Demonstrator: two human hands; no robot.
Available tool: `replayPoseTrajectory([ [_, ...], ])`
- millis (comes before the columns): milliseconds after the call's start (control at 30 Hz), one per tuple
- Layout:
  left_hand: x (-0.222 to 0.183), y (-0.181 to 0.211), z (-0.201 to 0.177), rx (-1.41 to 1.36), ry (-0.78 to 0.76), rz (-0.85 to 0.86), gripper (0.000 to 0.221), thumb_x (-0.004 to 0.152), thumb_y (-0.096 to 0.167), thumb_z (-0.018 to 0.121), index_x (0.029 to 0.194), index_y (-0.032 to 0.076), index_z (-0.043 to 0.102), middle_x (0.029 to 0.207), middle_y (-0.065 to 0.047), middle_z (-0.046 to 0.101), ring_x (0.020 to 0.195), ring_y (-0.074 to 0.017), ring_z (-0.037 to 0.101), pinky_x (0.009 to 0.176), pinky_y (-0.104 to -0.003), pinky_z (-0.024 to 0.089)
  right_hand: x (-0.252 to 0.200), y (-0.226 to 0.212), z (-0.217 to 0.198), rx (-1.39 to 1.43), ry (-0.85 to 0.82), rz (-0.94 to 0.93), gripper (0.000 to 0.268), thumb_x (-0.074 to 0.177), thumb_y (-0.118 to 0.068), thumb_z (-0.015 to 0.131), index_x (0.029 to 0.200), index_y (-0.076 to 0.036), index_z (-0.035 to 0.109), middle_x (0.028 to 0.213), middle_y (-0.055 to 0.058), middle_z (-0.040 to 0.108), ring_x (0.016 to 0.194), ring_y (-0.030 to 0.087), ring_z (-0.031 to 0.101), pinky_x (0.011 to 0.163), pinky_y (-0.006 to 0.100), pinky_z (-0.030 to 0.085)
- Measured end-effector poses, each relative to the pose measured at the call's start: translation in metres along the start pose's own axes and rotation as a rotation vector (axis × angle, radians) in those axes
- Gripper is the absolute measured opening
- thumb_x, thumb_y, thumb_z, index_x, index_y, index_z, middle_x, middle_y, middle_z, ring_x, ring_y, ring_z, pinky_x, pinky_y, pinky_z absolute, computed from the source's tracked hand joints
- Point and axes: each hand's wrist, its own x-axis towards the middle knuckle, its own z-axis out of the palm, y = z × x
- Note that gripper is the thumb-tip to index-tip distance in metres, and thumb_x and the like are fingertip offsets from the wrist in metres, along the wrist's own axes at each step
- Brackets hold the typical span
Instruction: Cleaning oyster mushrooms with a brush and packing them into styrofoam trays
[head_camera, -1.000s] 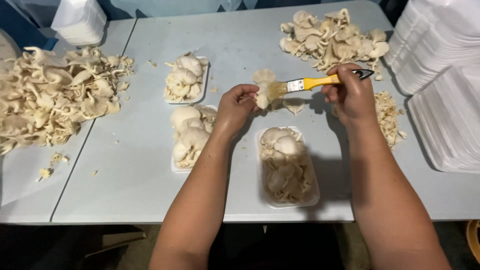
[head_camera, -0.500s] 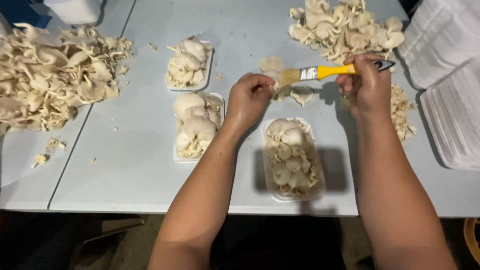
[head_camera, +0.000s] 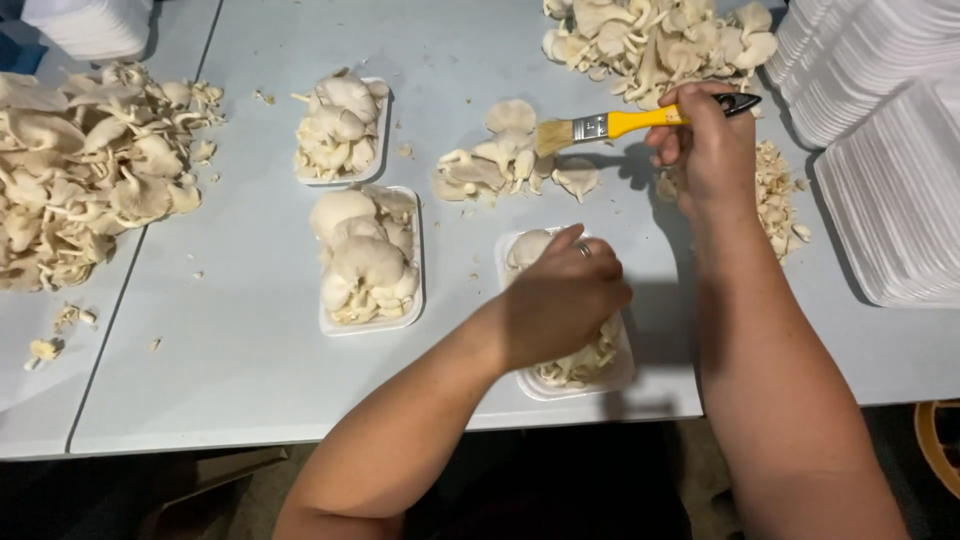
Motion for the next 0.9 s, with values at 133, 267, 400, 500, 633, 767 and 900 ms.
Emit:
replayPoseTrajectory([
  [133,0.001,0.001,0.006,0.094,-0.059,0.003,0.013,0.089,0.018,0.067,0.084,0.011,0.076,0.071,-0.004,0.068,0.097,-0.03,0.062,0.107,-0.069,0.039,0.006,0.004,-0.003,0.06,0.006,-0.005,0.016,0.106,-0.014,0.055,0.099,-0.006,0.067,0.063,0.01,0.064,0.047,0.008,0.059,0.044,0.02,0.05],
  [267,0.0,0.0,0.006,-0.02,-0.033,-0.034,0.028,0.096,0.025,0.06,0.079,0.008,0.075,0.066,-0.005,0.066,0.097,-0.0333,0.064,0.109,-0.073,0.032,0.004,0.003,-0.002,0.024,0.037,-0.011,0.017,0.105,-0.017,0.056,0.098,-0.007,0.067,0.059,0.008,0.059,0.05,0.009,0.061,0.046,0.022,0.05],
  [400,0.009,-0.001,-0.029,-0.201,-0.135,-0.096,0.032,0.099,0.016,0.049,0.079,0.012,0.074,0.074,0.002,0.067,0.089,-0.0245,0.065,0.119,-0.072,0.018,-0.001,-0.011,0.0,-0.034,0.141,-0.061,0.019,0.101,-0.021,0.055,0.094,-0.008,0.067,0.064,0.009,0.064,0.043,0.009,0.048,0.044,0.023,0.042],
  [500,0.008,-0.036,-0.031,-0.39,0.278,-0.128,0.028,0.096,-0.005,0.058,0.077,0.006,0.074,0.093,-0.01,0.08,0.097,-0.0248,0.078,0.095,-0.037,0.064,0.015,0.006,-0.013,-0.108,0.21,-0.214,0.015,0.102,-0.018,0.059,0.093,-0.007,0.064,0.096,0.005,0.072,0.056,0.01,0.068,0.038,0.018,0.037],
  [633,0.012,-0.109,-0.018,-0.213,0.335,-0.636,0.026,0.087,0.011,0.068,0.111,0.016,0.078,0.1,-0.007,0.076,0.098,-0.0308,0.074,0.088,-0.048,0.057,0.012,0.009,-0.007,-0.13,0.224,-0.371,0.013,0.098,-0.014,0.061,0.091,-0.005,0.066,0.058,0.016,0.063,0.039,0.011,0.045,0.041,0.022,0.033],
  [767,0.032,-0.158,0.028,-0.026,0.208,-0.895,0.023,0.083,0.016,0.072,0.105,0.016,0.077,0.089,-0.007,0.075,0.09,-0.0327,0.076,0.08,-0.047,0.061,0.012,0.013,-0.004,-0.17,0.226,-0.401,0.014,0.1,-0.015,0.061,0.091,-0.007,0.068,0.058,0.015,0.064,0.04,0.011,0.044,0.041,0.023,0.03],
  [900,0.041,-0.184,0.066,0.12,0.077,-0.928,0.019,0.081,0.008,0.072,0.098,-0.001,0.076,0.083,-0.021,0.072,0.086,-0.0429,0.075,0.072,-0.054,0.063,0.016,0.02,-0.008,-0.182,0.194,-0.466,0.012,0.102,-0.012,0.062,0.093,-0.008,0.069,0.058,0.015,0.064,0.044,0.012,0.046,0.045,0.025,0.031],
])
